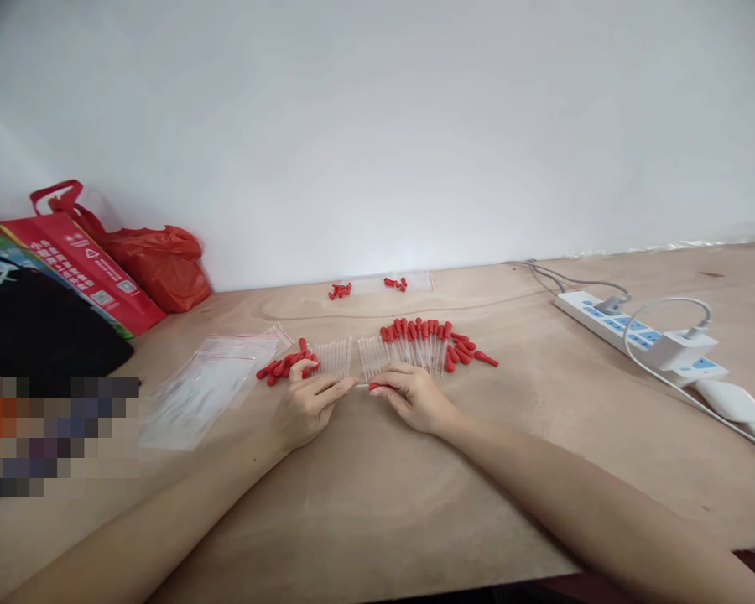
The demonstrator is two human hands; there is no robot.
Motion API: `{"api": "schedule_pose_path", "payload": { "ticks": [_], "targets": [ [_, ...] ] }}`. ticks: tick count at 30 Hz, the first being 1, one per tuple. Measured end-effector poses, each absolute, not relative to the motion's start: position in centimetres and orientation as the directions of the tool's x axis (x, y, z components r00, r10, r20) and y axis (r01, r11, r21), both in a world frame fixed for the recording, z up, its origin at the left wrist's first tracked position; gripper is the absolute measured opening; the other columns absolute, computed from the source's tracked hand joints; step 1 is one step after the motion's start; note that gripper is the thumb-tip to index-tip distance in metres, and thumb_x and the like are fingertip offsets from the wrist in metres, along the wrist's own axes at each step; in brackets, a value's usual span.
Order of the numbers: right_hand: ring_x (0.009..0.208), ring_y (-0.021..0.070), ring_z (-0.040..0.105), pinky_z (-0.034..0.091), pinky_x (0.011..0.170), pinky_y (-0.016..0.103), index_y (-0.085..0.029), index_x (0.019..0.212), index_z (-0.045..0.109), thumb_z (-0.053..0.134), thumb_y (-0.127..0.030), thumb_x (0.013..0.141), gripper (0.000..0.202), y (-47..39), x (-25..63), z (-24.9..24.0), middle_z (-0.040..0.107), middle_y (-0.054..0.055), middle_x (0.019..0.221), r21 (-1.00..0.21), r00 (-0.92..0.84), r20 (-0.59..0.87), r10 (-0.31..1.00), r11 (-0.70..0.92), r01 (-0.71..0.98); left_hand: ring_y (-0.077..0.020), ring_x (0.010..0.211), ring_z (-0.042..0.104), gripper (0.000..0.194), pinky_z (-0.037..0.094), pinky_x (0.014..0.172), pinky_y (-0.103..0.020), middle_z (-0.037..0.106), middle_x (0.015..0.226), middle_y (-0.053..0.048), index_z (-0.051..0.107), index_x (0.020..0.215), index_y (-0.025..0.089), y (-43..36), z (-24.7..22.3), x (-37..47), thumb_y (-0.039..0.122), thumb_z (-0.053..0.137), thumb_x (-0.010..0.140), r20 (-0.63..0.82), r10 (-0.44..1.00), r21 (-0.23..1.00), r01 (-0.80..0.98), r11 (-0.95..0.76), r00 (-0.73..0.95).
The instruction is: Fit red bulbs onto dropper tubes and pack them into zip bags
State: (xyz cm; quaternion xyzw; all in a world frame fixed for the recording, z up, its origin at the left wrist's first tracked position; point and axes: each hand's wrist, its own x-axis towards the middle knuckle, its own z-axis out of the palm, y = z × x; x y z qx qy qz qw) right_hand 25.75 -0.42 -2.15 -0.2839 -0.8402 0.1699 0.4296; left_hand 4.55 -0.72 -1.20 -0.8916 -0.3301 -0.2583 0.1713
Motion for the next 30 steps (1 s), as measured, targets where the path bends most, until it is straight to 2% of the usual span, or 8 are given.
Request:
{"api": "schedule_pose_path", "payload": {
  "ticks": [4, 8, 17, 24, 30],
  "targets": [
    [0.069, 0.0133, 0.056, 0.047, 0.063, 0.026, -0.019, 0.087, 0.062, 0.044, -0.024, 0.084, 0.018, -0.48, 25.81, -2.24, 0.06, 0.005, 0.076, -0.495, -0.479, 0.644, 0.597, 0.802, 0.333, -0.01, 0.055, 0.053, 0.033, 0.028, 0.085, -0.037, 0.063, 0.063, 0.002, 0.06, 0.095, 0.022, -0.67, -1.13, 4.6, 0.006, 0.037, 0.078, 0.592, 0.441, -0.2, 0.652, -0.731, 0.675],
    [0.07, 0.0139, 0.057, 0.047, 0.063, 0.026, -0.02, 0.088, 0.062, 0.044, -0.025, 0.084, 0.019, -0.59, 25.9, -2.27, 0.061, 0.006, 0.076, -0.473, -0.488, 0.648, 0.586, 0.811, 0.345, -0.0098, 0.057, 0.054, 0.037, 0.028, 0.086, -0.038, 0.064, 0.068, 0.001, 0.059, 0.098, 0.022, -0.81, -1.17, 4.6, 0.003, 0.035, 0.075, 0.587, 0.402, -0.256, 0.632, -0.732, 0.703],
    [0.066, 0.0134, 0.056, 0.046, 0.058, 0.025, -0.02, 0.088, 0.062, 0.046, -0.026, 0.083, 0.018, -0.8, 25.9, -2.18, 0.061, 0.005, 0.075, -0.469, -0.479, 0.671, 0.565, 0.825, 0.316, -0.0099, 0.056, 0.054, 0.037, 0.028, 0.089, -0.039, 0.063, 0.065, 0.001, 0.059, 0.096, 0.023, -1.13, -1.33, 4.88, 0.004, 0.034, 0.076, 0.593, 0.405, -0.264, 0.644, -0.718, 0.696],
    [0.07, 0.0157, 0.054, 0.041, 0.063, 0.031, -0.017, 0.084, 0.06, 0.046, -0.025, 0.082, 0.016, -0.73, 25.59, -2.41, 0.062, 0.007, 0.077, -0.277, -0.564, 0.682, 0.465, 0.878, 0.389, -0.0092, 0.056, 0.053, 0.033, 0.029, 0.088, -0.037, 0.062, 0.064, 0.001, 0.059, 0.092, 0.019, -1.55, -1.23, 5.23, 0.003, 0.034, 0.078, 0.611, 0.351, -0.286, 0.612, -0.737, 0.709],
    [0.068, 0.015, 0.051, 0.033, 0.062, 0.03, -0.016, 0.086, 0.06, 0.043, -0.026, 0.085, 0.02, -0.54, 25.39, -2.14, 0.061, 0.005, 0.076, -0.176, -0.591, 0.655, 0.471, 0.855, 0.487, -0.0091, 0.059, 0.055, 0.026, 0.027, 0.092, -0.038, 0.063, 0.065, 0.002, 0.058, 0.093, 0.018, -1.54, -1.34, 5.5, 0.007, 0.037, 0.083, 0.622, 0.373, -0.269, 0.635, -0.724, 0.688]
  ]
}}
